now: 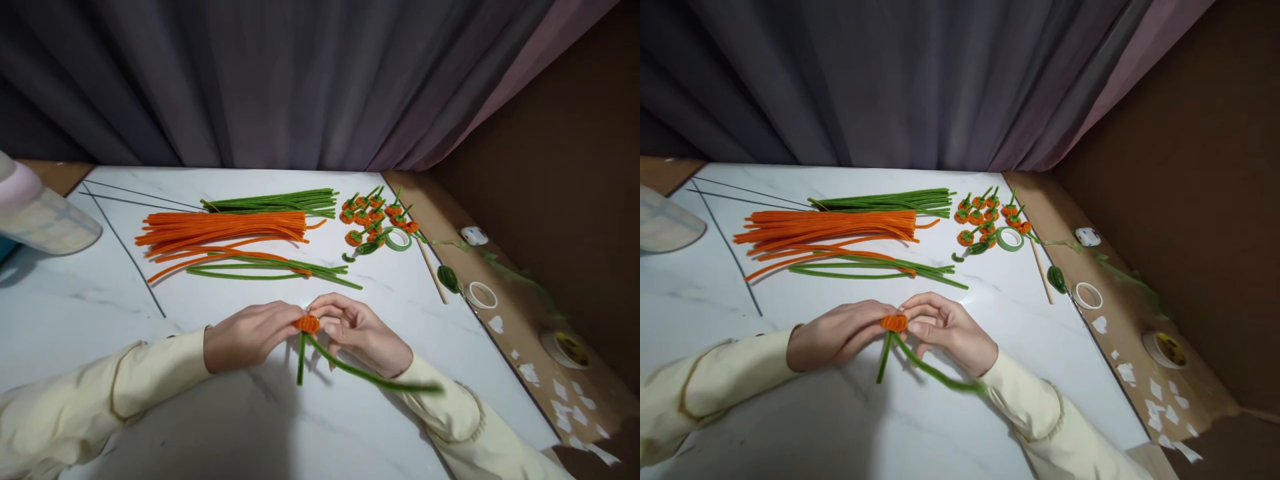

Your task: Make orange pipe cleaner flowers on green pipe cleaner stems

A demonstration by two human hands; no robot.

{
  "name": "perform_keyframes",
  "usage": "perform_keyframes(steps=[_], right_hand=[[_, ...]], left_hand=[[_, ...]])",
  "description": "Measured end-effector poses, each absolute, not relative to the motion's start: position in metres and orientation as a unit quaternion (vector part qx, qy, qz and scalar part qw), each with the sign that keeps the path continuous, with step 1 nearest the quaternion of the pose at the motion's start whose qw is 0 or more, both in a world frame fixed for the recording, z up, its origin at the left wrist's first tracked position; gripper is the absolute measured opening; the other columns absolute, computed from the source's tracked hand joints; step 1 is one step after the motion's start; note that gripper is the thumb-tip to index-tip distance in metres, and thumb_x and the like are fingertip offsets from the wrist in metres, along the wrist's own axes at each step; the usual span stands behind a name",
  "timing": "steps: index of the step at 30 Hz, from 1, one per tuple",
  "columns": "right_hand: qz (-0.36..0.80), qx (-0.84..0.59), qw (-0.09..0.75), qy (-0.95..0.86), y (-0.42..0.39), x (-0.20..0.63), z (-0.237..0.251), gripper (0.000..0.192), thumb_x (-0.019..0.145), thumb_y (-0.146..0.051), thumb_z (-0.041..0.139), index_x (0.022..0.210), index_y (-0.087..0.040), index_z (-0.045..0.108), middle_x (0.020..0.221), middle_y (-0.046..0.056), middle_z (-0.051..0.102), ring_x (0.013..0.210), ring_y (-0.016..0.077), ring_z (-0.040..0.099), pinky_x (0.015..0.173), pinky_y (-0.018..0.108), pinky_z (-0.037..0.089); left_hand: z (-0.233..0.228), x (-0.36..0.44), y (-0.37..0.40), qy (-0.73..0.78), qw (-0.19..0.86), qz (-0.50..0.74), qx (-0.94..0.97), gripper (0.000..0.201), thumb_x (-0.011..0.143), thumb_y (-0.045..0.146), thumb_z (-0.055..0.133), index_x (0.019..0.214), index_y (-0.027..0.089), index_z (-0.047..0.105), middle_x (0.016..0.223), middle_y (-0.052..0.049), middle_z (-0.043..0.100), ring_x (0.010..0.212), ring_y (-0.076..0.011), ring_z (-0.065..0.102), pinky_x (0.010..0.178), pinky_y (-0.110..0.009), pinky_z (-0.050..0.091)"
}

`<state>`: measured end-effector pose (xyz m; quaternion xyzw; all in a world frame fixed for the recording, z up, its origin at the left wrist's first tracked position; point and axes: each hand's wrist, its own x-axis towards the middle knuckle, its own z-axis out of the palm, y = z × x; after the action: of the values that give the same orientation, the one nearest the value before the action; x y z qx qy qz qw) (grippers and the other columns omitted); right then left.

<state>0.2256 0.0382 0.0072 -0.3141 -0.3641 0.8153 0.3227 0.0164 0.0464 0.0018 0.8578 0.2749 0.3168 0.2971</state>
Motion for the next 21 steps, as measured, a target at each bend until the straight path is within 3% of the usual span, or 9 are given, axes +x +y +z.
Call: perform_keyframes(steps=[3,5,10,14,18,21], right_hand=[[0.772,-0.333,0.338,-0.423,0.037,0.227,0.013,0.029,0.070,-0.024,0.073,0.093,-0.015,0.058,0.082,0.002,0.062,0.069,0.0089,0.059,0.054,0.017,0.052],[0.711,-0.361,0.361,-0.484,0.034,0.226,0.017,0.026,0.069,-0.021,0.074,0.090,-0.017,0.059,0.082,0.001,0.062,0.069,0.0087,0.059,0.056,0.017,0.051],[0.541,-0.377,0.393,-0.641,0.029,0.228,0.022,0.020,0.072,-0.018,0.071,0.090,-0.017,0.061,0.090,0.005,0.061,0.076,0.0114,0.058,0.060,0.020,0.051],[0.454,-0.343,0.420,-0.707,0.028,0.230,0.023,0.021,0.075,-0.015,0.067,0.094,-0.017,0.060,0.092,0.006,0.062,0.080,0.0128,0.059,0.059,0.020,0.052],[0.408,-0.319,0.429,-0.740,0.028,0.231,0.022,0.023,0.078,-0.012,0.064,0.099,-0.017,0.057,0.092,0.007,0.061,0.083,0.0135,0.058,0.061,0.021,0.052],[0.363,-0.286,0.406,-0.788,0.029,0.232,0.022,0.022,0.082,-0.010,0.059,0.103,-0.016,0.056,0.094,0.010,0.059,0.086,0.0148,0.056,0.070,0.026,0.051]], left_hand=[[0.001,0.012,0.055,0.171,0.171,0.310,0.919,0.026,0.089,0.012,0.039,0.112,0.017,0.051,0.105,-0.013,0.065,0.093,-0.0182,0.063,0.078,-0.027,0.051],[0.003,0.012,0.057,0.154,0.149,0.312,0.926,0.028,0.090,0.011,0.040,0.116,0.016,0.046,0.105,-0.014,0.065,0.095,-0.0185,0.062,0.079,-0.028,0.052],[0.015,0.014,0.050,0.221,0.247,0.314,0.890,0.036,0.086,0.015,0.051,0.120,0.016,0.040,0.107,-0.012,0.064,0.101,-0.0173,0.060,0.087,-0.028,0.050],[0.026,0.014,0.048,0.275,0.322,0.275,0.863,0.046,0.079,0.029,0.063,0.119,0.018,0.042,0.109,-0.009,0.062,0.100,-0.0171,0.059,0.085,-0.027,0.050],[0.024,0.017,0.050,0.271,0.311,0.291,0.863,0.028,0.084,0.027,0.058,0.110,0.018,0.050,0.096,-0.006,0.065,0.090,-0.0154,0.060,0.079,-0.026,0.050],[0.019,0.017,0.051,0.233,0.308,0.323,0.864,0.025,0.086,0.022,0.055,0.110,0.015,0.052,0.093,-0.008,0.066,0.087,-0.0161,0.060,0.079,-0.028,0.049]])
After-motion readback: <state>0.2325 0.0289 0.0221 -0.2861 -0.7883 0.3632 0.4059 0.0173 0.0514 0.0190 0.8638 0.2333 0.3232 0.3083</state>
